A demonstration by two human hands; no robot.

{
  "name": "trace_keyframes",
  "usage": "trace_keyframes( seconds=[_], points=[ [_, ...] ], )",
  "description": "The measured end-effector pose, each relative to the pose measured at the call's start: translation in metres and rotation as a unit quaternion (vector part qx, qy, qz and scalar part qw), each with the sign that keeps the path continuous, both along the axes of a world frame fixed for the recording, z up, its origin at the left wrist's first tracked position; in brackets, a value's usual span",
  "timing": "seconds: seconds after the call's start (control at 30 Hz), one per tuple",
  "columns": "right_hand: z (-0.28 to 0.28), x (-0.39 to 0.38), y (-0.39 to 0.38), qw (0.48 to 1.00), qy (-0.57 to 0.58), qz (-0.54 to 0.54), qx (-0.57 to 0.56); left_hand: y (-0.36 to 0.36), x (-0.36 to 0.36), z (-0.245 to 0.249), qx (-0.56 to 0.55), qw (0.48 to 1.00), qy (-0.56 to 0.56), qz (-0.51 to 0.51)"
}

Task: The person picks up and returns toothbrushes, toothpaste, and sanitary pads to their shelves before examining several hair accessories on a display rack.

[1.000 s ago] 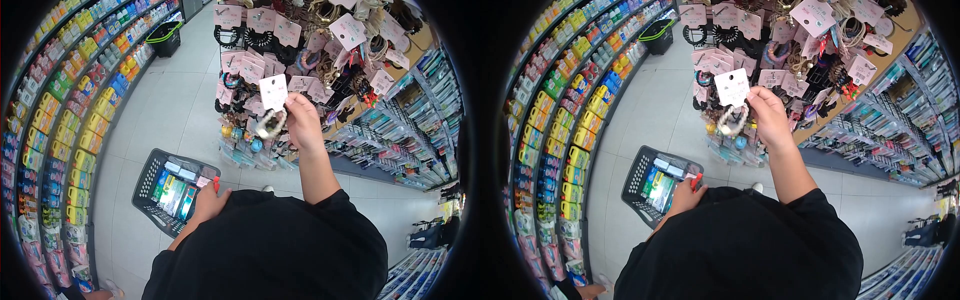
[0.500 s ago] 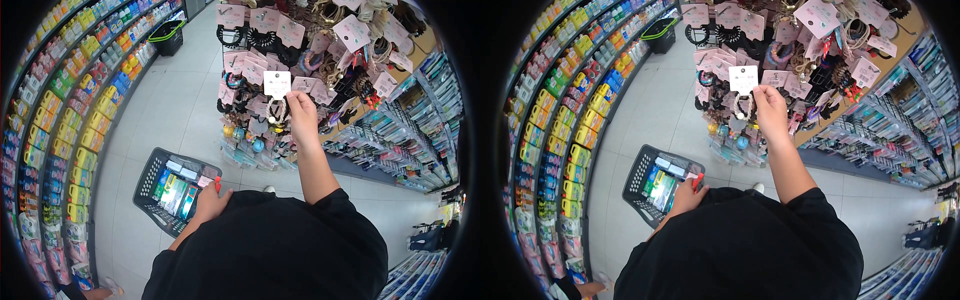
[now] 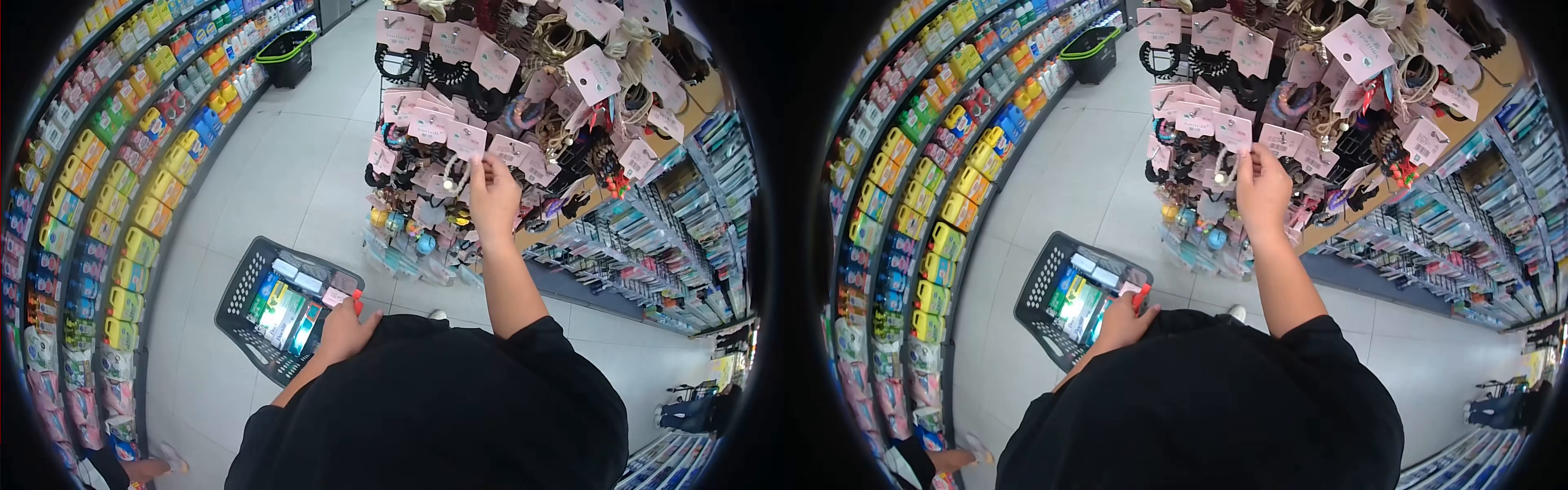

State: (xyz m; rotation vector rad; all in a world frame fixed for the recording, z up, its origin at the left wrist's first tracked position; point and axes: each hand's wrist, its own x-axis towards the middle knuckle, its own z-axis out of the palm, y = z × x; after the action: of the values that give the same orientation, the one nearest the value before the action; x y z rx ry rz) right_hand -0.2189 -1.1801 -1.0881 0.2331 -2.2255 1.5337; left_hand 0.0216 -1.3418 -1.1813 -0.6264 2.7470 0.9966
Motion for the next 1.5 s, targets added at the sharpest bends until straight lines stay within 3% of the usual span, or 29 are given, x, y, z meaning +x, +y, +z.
trace_keyframes(
  seconds=[0.1,0.33,0.43,0.47,0.57,0.67,0.8,0.9,0.93,1.0,1.1,1.23,1.5],
  points=[
    [0.006,0.007,-0.002,0.969,0.185,-0.124,0.108,0.0,-0.003,0.013,0.033,0.999,-0.042,0.005],
    [-0.01,0.03,-0.003,0.976,0.147,0.136,0.084,0.0,-0.005,0.014,0.024,0.998,-0.062,-0.009],
    [-0.022,0.061,-0.008,0.961,-0.011,0.272,0.04,0.0,-0.005,0.018,0.024,0.998,-0.055,-0.008],
    [-0.03,0.069,-0.009,0.944,-0.077,0.32,0.022,0.0,-0.006,0.02,0.027,0.998,-0.051,-0.005],
    [-0.058,0.092,-0.01,0.846,-0.034,0.511,0.146,0.0,-0.005,0.018,0.028,0.998,-0.052,-0.003],
    [-0.074,0.105,-0.006,0.743,-0.082,0.599,0.286,0.0,0.0,0.005,0.021,1.0,-0.009,-0.002],
    [-0.118,0.088,0.01,0.871,-0.221,0.379,0.221,0.0,0.0,0.007,0.016,1.0,-0.006,-0.011],
    [-0.164,0.055,0.034,0.961,-0.241,0.125,0.056,0.001,0.002,0.006,0.013,1.0,0.012,-0.01],
    [-0.166,0.043,0.039,0.968,-0.247,0.034,-0.006,0.001,0.002,0.008,0.015,1.0,0.003,-0.011],
    [-0.156,0.029,0.049,0.933,-0.305,-0.013,-0.193,0.002,0.0,0.015,0.02,1.0,-0.015,-0.015],
    [-0.123,0.017,0.045,0.955,-0.217,-0.011,-0.204,0.002,0.0,0.01,0.022,1.0,0.007,-0.012],
    [-0.107,0.006,0.053,0.919,-0.275,0.093,-0.268,0.002,0.0,0.012,0.019,1.0,0.004,-0.013],
    [-0.085,0.032,0.061,0.906,-0.263,0.136,-0.301,0.002,0.003,0.008,0.012,1.0,0.022,-0.013]
  ],
)
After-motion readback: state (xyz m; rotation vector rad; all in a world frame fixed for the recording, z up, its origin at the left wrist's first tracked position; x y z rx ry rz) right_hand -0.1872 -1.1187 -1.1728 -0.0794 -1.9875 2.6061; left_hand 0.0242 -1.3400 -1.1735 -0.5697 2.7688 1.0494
